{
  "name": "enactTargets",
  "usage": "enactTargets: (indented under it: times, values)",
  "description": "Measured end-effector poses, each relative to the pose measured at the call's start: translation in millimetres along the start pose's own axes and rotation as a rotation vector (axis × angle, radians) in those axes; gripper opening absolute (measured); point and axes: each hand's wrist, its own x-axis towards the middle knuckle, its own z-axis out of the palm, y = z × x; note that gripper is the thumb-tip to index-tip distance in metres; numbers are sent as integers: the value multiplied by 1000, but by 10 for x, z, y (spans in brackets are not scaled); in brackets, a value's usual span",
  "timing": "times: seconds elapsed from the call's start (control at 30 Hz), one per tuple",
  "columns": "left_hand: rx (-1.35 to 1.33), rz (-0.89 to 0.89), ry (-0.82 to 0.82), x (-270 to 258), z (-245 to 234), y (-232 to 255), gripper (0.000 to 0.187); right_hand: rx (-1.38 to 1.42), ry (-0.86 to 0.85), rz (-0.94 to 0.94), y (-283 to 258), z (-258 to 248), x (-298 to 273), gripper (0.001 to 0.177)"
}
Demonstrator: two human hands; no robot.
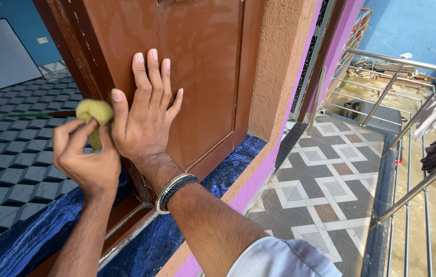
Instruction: The person wipes a brown wooden door and its frame with a yellow sponge, repeatedly dipping the sponge into a pink bucket of water. They clean the door panels, the glass pane, and the surrounding frame, including the threshold, while the door remains open.
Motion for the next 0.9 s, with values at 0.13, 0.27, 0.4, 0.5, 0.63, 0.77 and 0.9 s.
enactTargets:
  times: [0.13,0.27,0.4,0.5,0.63,0.77,0.9]
  values:
    - [7,160,83,621,79,42,17,23,6,3,-25,-20,-8,57]
    - [-2,174,61,688,102,71,14,23,11,3,-30,-24,12,57]
    - [7,106,21,441,74,-34,12,28,22,0,-27,-18,-1,57]
    - [-13,46,-12,163,66,-83,13,18,25,-6,-20,-4,3,57]
    - [-44,-6,-23,-178,50,-94,13,-9,16,3,-13,16,-19,56]
    - [-10,-70,-1,-425,67,-88,12,-25,6,-6,4,15,-20,55]
    - [-20,-104,-16,-488,57,-47,11,-51,13,-15,13,25,-6,55]
